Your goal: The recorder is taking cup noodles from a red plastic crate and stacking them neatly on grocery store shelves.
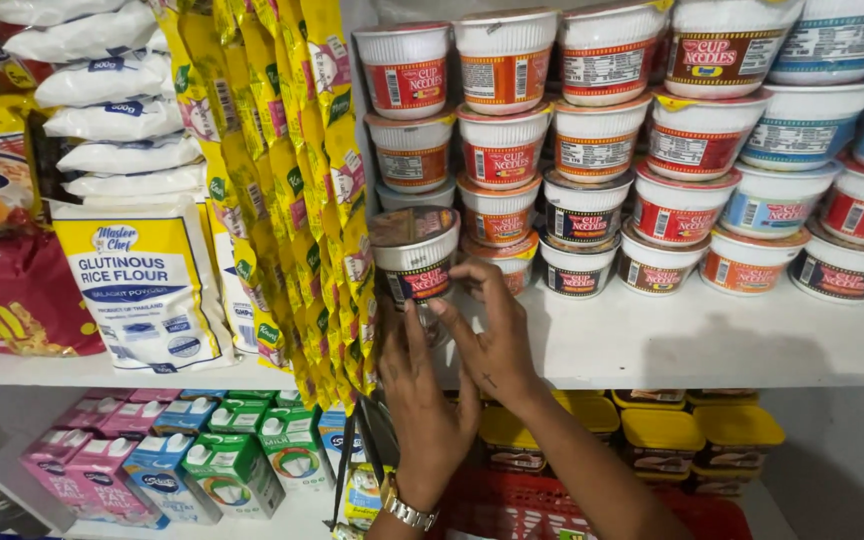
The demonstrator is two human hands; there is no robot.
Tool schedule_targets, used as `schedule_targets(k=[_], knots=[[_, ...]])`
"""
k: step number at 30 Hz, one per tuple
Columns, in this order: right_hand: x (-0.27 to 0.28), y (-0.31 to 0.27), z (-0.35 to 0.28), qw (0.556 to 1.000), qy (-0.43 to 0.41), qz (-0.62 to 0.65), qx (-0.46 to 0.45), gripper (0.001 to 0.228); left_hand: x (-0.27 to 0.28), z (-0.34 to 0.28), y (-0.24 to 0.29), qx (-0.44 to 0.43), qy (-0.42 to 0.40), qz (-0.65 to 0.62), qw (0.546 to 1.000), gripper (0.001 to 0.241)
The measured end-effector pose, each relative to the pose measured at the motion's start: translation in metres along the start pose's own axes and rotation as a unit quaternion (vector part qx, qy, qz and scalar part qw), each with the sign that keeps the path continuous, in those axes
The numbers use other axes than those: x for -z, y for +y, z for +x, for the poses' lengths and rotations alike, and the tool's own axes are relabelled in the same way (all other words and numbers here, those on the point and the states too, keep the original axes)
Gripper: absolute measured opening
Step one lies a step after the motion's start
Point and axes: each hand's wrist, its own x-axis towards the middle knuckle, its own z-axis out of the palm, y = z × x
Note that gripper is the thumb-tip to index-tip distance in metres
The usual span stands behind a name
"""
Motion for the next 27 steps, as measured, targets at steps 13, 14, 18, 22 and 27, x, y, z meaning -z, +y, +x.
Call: schedule_targets(k=[13, 14, 18, 22, 27], knots=[[0.005, -0.002, -0.005, 0.994, -0.055, -0.066, 0.072, 0.039, 0.007, 0.003, 0.002, 0.016, -0.037, 0.032, 0.999, 0.098], [0.008, -0.005, -0.008, 0.994, -0.057, -0.066, 0.061, 0.039, 0.010, 0.004, 0.003, 0.022, -0.046, 0.032, 0.998, 0.098], [0.029, -0.020, -0.046, 0.987, -0.060, -0.091, 0.119, 0.031, 0.020, -0.026, 0.003, -0.014, -0.071, -0.012, 0.997, 0.097], [0.058, -0.029, -0.104, 0.974, -0.104, -0.113, 0.164, 0.016, 0.026, -0.071, -0.003, -0.049, -0.151, -0.075, 0.984, 0.087], [0.069, 0.009, -0.196, 0.974, -0.212, -0.070, -0.044, 0.013, 0.026, -0.116, -0.027, -0.005, -0.350, -0.098, 0.932, 0.069]])
